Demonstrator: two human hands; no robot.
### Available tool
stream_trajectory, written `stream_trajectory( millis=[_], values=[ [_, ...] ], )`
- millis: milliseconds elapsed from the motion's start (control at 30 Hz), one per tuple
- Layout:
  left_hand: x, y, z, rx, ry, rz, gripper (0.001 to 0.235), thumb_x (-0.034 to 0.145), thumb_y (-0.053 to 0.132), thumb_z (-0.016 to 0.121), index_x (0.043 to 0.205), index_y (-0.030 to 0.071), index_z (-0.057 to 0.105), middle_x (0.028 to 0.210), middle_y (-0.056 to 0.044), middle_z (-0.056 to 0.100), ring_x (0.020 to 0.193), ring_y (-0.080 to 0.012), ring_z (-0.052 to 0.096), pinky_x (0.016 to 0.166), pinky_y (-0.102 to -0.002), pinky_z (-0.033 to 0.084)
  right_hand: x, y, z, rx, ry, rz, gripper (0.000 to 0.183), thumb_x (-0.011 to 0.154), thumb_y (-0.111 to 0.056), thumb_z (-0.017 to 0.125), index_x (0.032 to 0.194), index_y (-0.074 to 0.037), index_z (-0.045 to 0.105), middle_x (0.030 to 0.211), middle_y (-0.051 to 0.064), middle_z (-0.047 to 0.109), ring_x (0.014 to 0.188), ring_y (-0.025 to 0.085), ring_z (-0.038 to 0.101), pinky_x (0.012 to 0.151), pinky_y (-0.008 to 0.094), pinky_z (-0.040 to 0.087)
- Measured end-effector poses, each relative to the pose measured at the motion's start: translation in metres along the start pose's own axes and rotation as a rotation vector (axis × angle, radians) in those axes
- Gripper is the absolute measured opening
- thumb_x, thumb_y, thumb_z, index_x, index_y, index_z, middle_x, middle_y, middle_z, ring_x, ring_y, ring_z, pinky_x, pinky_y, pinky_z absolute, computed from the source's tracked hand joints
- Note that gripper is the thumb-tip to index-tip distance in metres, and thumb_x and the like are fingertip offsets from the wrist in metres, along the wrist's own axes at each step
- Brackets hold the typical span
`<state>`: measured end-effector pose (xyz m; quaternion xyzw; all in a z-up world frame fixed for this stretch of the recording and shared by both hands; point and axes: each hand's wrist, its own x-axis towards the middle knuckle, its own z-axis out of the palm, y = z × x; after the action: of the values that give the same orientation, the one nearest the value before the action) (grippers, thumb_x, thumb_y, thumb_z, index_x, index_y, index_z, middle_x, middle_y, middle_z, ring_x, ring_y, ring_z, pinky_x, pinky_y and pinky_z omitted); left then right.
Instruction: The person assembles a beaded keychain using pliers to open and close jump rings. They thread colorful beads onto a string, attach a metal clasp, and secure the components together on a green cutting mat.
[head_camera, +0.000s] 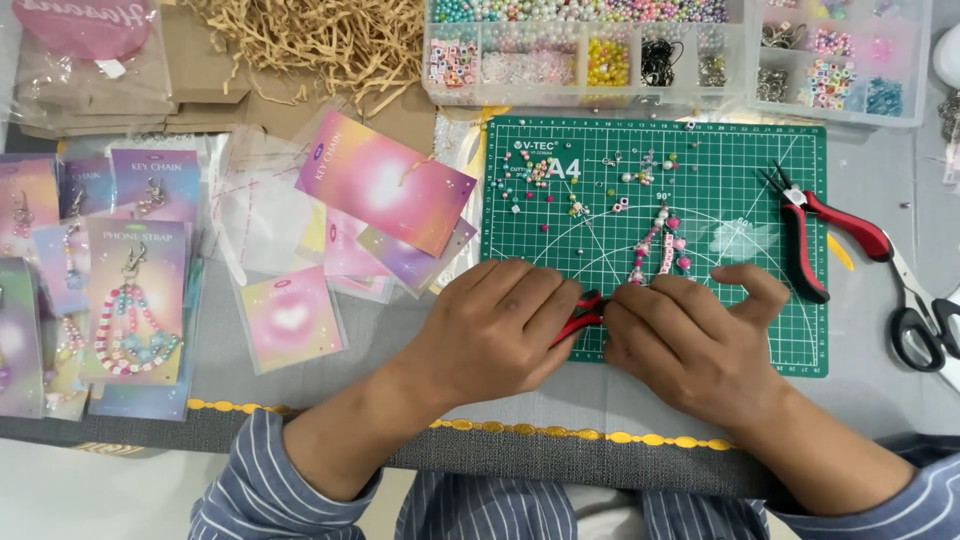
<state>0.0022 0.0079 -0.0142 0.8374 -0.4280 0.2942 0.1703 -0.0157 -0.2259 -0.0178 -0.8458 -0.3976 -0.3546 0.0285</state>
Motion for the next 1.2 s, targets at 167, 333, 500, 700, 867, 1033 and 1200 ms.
stream_trajectory(
  millis=[167, 333, 500, 700, 867, 1033, 1200],
  values=[
    [0.005, -0.016, -0.014, -0.112, -0.002, -0.063, 0.020, 0.100, 0.025, 0.069, 0.100, 0.005, 0.069, 0.093, -0.008, 0.066, 0.077, -0.0237, 0.062, 0.069, -0.034, 0.052, -0.003, -0.001, -0.016, 0.421, -0.064, -0.074, 0.005, 0.097, -0.010, 0.063, 0.092, -0.012, 0.064, 0.093, 0.005, 0.067, 0.079, 0.021, 0.062, 0.081, 0.038, 0.040],
    [0.000, -0.030, -0.014, -0.161, 0.056, -0.144, 0.026, 0.096, 0.026, 0.075, 0.106, 0.002, 0.070, 0.098, -0.012, 0.071, 0.085, -0.0277, 0.069, 0.077, -0.040, 0.059, -0.008, -0.007, -0.028, 0.922, -0.303, -0.182, 0.007, 0.101, -0.004, 0.068, 0.095, 0.000, 0.067, 0.090, 0.014, 0.066, 0.075, 0.027, 0.061, 0.079, 0.043, 0.053],
    [-0.003, -0.029, 0.000, -0.227, 0.058, -0.180, 0.026, 0.095, 0.025, 0.071, 0.107, 0.002, 0.070, 0.101, -0.013, 0.072, 0.085, -0.0288, 0.069, 0.078, -0.040, 0.057, -0.026, 0.036, -0.016, 0.729, -0.236, 0.323, 0.004, 0.091, -0.005, 0.070, 0.094, -0.006, 0.074, 0.090, 0.006, 0.074, 0.083, 0.022, 0.071, 0.083, 0.037, 0.056],
    [-0.005, -0.023, 0.019, -0.269, 0.030, -0.192, 0.028, 0.094, 0.028, 0.077, 0.106, 0.004, 0.069, 0.101, -0.011, 0.072, 0.087, -0.0268, 0.070, 0.078, -0.037, 0.058, -0.052, 0.082, 0.014, 0.420, -0.328, 0.722, 0.011, 0.099, -0.007, 0.074, 0.108, -0.005, 0.081, 0.098, 0.007, 0.077, 0.090, 0.021, 0.072, 0.078, 0.036, 0.059],
    [-0.008, -0.027, 0.028, -0.251, 0.013, -0.186, 0.031, 0.093, 0.029, 0.078, 0.108, 0.004, 0.070, 0.102, -0.011, 0.073, 0.089, -0.0274, 0.071, 0.081, -0.038, 0.058, -0.026, 0.087, 0.027, 0.419, -0.403, 0.676, 0.012, 0.095, -0.014, 0.078, 0.105, -0.007, 0.082, 0.100, 0.009, 0.074, 0.088, 0.025, 0.069, 0.077, 0.041, 0.057],
    [0.002, -0.025, 0.018, -0.316, 0.068, -0.247, 0.025, 0.083, 0.017, 0.083, 0.104, 0.005, 0.076, 0.087, -0.012, 0.075, 0.080, -0.0286, 0.073, 0.074, -0.038, 0.061, 0.002, 0.082, 0.035, 0.241, -0.518, 0.660, 0.017, 0.093, -0.025, 0.082, 0.093, -0.008, 0.083, 0.099, 0.015, 0.076, 0.096, 0.032, 0.071, 0.081, 0.045, 0.056],
    [0.004, -0.024, 0.005, -0.291, 0.076, -0.239, 0.026, 0.082, 0.016, 0.084, 0.104, 0.005, 0.076, 0.086, -0.013, 0.075, 0.079, -0.0287, 0.073, 0.074, -0.038, 0.061, -0.008, 0.080, 0.056, 0.165, -0.560, 0.601, 0.019, 0.093, -0.033, 0.079, 0.088, -0.014, 0.081, 0.098, 0.006, 0.075, 0.098, 0.024, 0.068, 0.084, 0.041, 0.052]
  ],
)
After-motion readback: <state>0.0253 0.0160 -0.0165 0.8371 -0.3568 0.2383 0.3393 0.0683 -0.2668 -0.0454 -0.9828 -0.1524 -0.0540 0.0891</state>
